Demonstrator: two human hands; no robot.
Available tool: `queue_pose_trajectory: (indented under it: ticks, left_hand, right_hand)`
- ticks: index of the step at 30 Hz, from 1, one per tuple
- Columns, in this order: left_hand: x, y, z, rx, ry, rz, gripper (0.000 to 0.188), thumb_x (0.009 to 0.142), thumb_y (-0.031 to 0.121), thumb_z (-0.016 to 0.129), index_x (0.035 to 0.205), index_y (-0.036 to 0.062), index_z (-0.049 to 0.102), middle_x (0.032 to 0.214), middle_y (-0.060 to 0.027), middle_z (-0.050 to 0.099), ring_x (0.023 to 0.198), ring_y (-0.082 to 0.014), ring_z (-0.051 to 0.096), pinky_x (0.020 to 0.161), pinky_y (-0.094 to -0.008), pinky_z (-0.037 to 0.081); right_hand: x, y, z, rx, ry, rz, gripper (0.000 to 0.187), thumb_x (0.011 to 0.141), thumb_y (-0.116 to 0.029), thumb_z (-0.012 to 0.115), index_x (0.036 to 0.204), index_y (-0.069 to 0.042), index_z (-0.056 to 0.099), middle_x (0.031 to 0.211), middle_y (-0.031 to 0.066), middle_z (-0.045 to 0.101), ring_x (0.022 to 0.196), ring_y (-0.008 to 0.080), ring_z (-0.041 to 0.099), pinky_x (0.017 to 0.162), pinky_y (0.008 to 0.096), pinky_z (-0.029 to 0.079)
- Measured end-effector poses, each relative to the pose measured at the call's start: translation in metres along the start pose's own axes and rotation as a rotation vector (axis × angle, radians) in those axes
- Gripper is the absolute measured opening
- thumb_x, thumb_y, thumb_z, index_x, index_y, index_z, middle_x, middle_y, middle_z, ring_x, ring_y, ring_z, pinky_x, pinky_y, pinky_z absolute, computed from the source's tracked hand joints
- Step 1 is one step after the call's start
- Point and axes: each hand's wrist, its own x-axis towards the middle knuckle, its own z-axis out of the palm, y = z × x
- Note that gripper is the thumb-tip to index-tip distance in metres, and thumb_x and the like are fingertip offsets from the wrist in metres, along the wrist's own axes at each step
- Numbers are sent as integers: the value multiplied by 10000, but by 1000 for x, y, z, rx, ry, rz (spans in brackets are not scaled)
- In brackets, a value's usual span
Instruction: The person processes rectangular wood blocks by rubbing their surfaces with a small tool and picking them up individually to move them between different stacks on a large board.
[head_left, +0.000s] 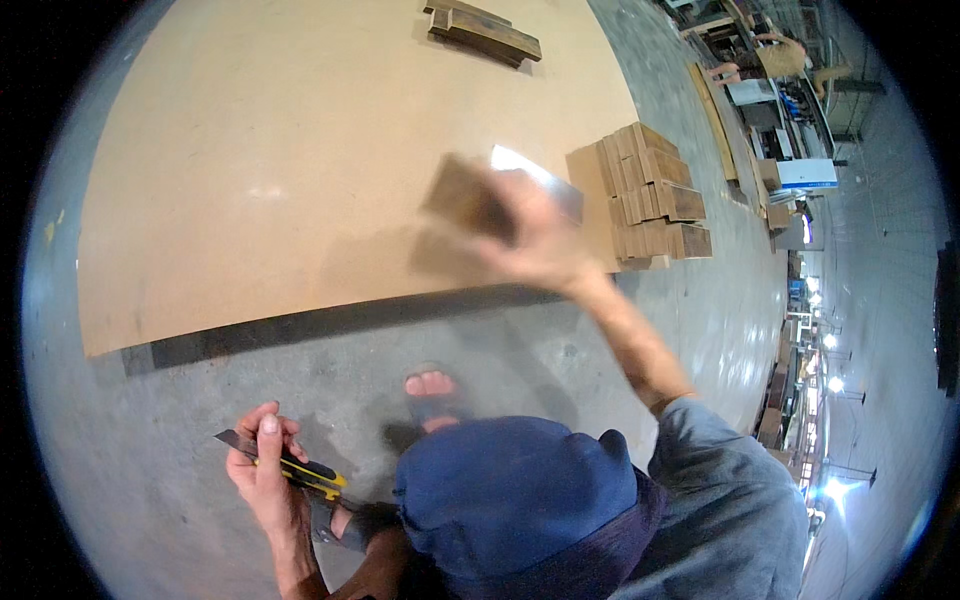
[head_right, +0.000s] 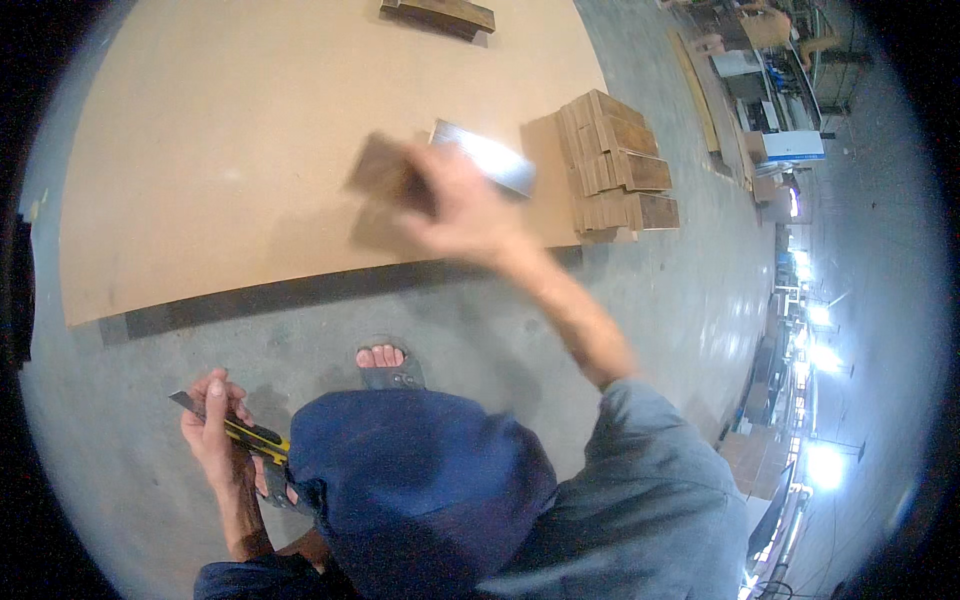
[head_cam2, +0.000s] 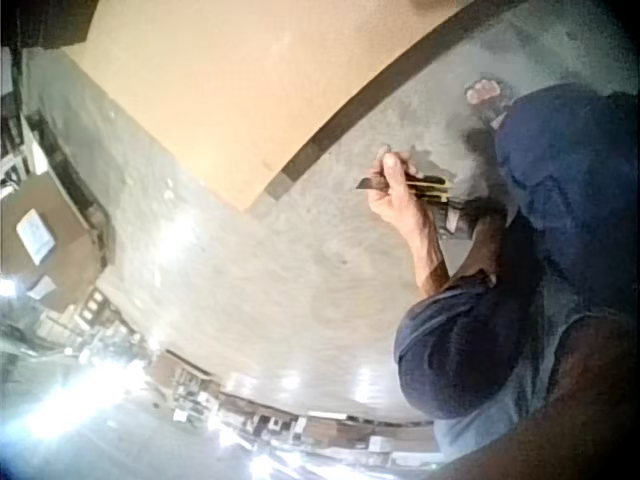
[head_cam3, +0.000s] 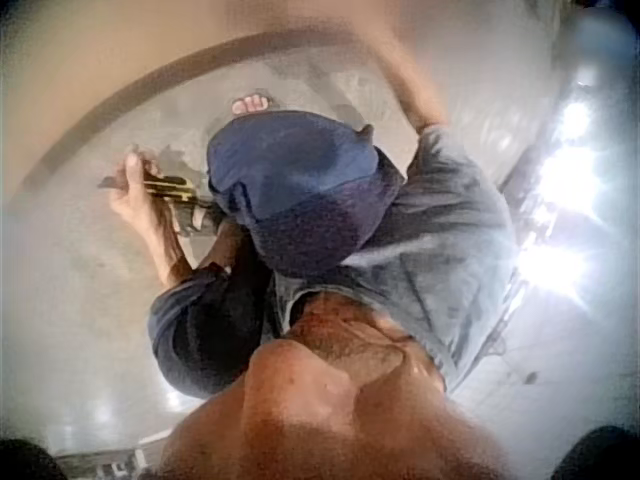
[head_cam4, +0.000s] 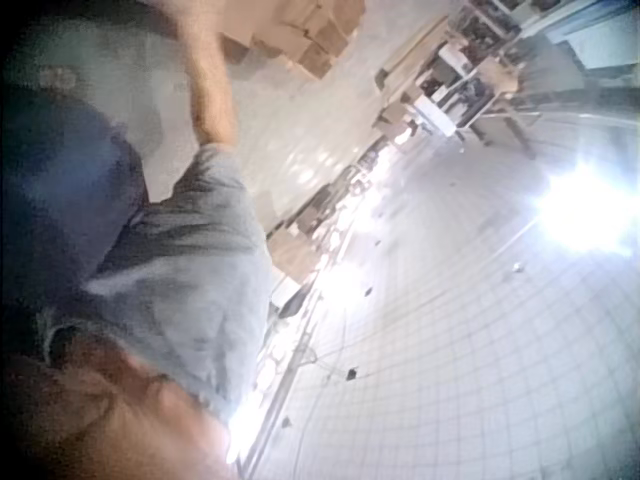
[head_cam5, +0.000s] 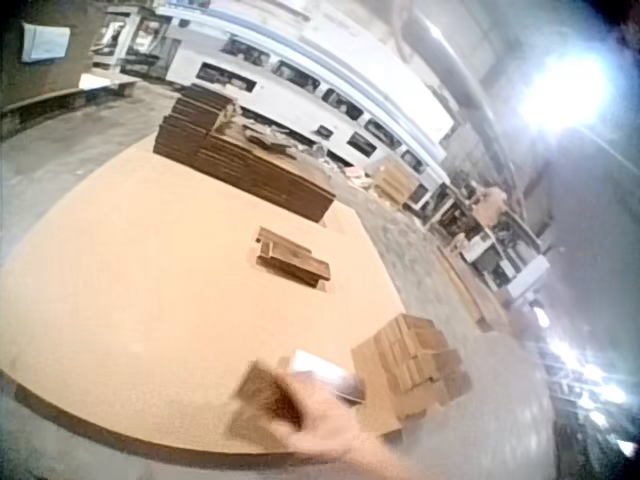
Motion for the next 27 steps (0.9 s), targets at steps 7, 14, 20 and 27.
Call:
queue_pose_trajectory:
  ticks: [7, 14, 20, 27]
  left_hand:
    - [-5, -14, 3, 42, 37, -105, 195, 975, 143, 668, 1094, -12, 676, 824, -89, 678, 625, -87, 570, 543, -229, 467]
    - [-4, -14, 12, 75, 47, -166, 235, 965, 158, 680, 1109, -25, 648, 822, -92, 673, 612, -94, 562, 539, -227, 459]
    - [-3, -11, 8, 30, 45, -335, 222, 953, 152, 688, 1075, -20, 620, 799, -102, 652, 607, -128, 581, 523, -266, 486]
    - [-10, -44, -1, -178, -35, -677, 300, 933, 113, 692, 1167, -26, 566, 830, -147, 659, 669, -202, 621, 580, -341, 548]
  right_hand:
    - [1, 88, -31, -333, -122, 199, 754, 758, -275, 754, 1411, -12, 484, 1296, 243, 558, 1236, 418, 499, 1102, 515, 379]
    - [-3, 119, -26, -211, -152, 236, 832, 708, -260, 857, 1400, 21, 489, 1309, 225, 563, 1216, 359, 548, 1054, 425, 456]
    - [28, 95, -39, -232, -296, 254, 829, 730, -326, 846, 1386, 40, 495, 1291, 251, 577, 1218, 376, 568, 1039, 427, 477]
    - [124, 159, -72, -195, 75, 133, 786, 807, -298, 766, 1473, -20, 454, 1436, 213, 513, 1292, 370, 518, 1121, 450, 416]
